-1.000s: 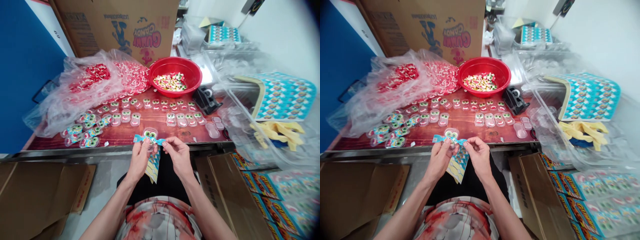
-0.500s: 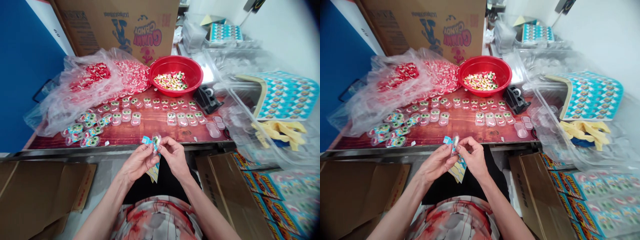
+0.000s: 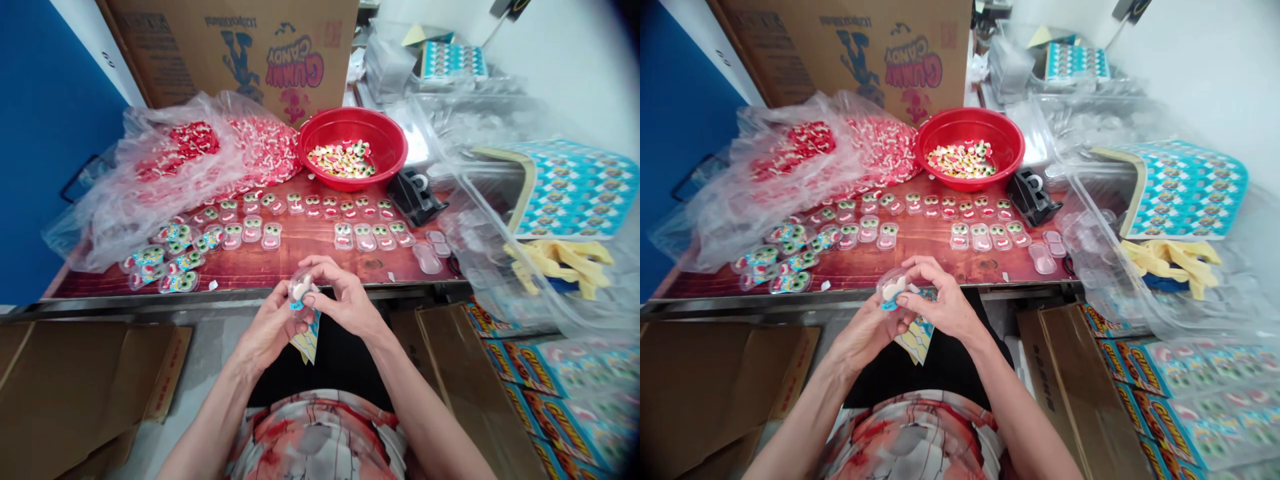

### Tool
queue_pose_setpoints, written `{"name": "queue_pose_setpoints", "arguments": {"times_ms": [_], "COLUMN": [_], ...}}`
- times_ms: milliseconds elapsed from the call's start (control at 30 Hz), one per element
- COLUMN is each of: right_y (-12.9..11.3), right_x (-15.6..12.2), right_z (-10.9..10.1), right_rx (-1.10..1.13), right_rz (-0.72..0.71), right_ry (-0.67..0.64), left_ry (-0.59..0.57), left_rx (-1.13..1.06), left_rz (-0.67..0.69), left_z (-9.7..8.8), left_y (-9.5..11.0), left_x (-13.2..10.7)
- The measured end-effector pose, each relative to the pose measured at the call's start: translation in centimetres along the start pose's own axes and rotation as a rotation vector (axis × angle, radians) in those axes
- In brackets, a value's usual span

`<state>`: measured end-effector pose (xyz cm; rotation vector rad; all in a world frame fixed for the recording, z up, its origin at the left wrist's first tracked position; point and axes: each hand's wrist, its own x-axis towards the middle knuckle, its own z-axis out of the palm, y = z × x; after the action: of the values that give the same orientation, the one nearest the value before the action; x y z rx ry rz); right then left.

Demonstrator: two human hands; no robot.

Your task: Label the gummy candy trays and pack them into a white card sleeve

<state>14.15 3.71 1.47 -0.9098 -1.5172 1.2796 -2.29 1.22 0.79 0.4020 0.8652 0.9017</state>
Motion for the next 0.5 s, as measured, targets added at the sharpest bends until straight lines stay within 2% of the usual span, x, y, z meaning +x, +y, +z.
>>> {"name": "queue_pose_setpoints", "arguments": {"times_ms": [167, 300, 500], "right_y": [0.8, 0.9, 0.6], "right_x": [0.3, 0.3, 0.4], "right_z": [0.5, 1.0, 1.2], "right_rx": [0.012, 0.004, -0.037], "right_rz": [0.048, 0.143, 0.201], "right_ry": [0.081, 0.121, 0.138], "left_ry": [0.128, 0.201, 0.218], "left_rx": [0.044, 0.028, 0.141], "left_rz": [0.234, 0.269, 0.272], "left_z": [0.6, 0.6, 0.4], "left_y": [-0.4, -0.9, -0.9], "left_x": [-0.4, -0.6, -0.5]}}
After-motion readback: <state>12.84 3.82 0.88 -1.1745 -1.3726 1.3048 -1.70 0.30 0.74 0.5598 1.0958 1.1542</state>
